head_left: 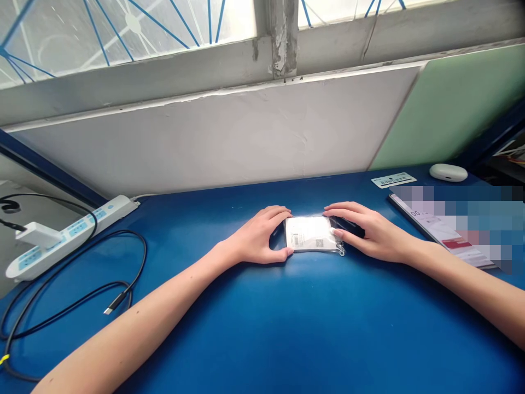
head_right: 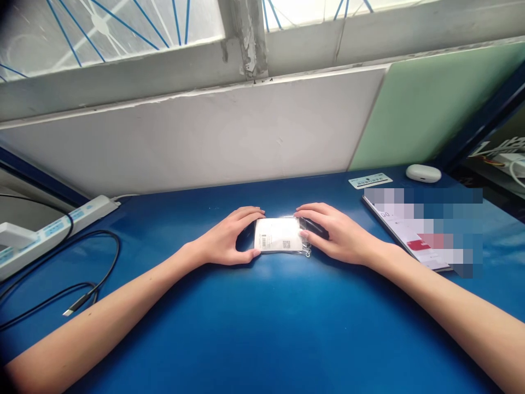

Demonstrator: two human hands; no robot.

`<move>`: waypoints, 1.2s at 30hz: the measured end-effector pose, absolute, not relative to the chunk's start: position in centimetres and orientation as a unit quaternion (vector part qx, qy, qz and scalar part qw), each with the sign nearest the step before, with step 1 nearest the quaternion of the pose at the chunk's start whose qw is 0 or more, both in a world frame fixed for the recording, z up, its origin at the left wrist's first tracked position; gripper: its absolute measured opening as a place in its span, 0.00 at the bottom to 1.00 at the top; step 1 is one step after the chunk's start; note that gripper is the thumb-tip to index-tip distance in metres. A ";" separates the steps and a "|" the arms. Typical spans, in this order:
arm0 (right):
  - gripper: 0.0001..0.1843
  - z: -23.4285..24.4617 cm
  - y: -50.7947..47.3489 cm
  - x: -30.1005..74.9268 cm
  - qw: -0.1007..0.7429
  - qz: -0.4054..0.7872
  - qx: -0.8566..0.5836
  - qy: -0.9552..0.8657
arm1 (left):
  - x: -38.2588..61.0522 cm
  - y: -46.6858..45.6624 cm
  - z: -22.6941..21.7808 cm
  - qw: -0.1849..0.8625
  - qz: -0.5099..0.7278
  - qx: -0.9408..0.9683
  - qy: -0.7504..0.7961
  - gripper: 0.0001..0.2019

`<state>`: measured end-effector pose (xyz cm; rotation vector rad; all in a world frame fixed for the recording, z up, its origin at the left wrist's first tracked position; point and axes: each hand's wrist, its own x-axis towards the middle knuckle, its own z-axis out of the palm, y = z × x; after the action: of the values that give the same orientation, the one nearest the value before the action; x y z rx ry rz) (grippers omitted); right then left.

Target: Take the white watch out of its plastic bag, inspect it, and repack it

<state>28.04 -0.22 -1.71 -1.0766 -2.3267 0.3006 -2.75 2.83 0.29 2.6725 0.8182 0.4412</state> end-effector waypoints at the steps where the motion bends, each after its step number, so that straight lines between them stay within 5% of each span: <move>1: 0.21 -1.7 -0.1 28.2 0.272 0.107 -0.397 -0.870 | -2.7 2.8 0.3 0.155 0.153 0.932 0.290 0.35; 10: 0.14 -1.5 -0.3 27.7 0.306 0.104 -0.399 -0.858 | -2.8 2.8 0.2 0.166 0.150 0.925 0.307 0.34; 20: 0.39 -1.7 -0.1 28.4 0.168 0.150 -0.419 -0.879 | -2.6 2.7 0.3 0.154 0.143 0.928 0.308 0.33; 36: 0.40 -1.6 0.0 28.5 0.129 0.153 -0.429 -0.881 | -2.7 2.7 0.4 0.146 0.135 0.930 0.309 0.32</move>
<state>28.54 0.02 -1.55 -1.2483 -2.5596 0.4445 -2.67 2.67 0.43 2.6771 0.8896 0.3889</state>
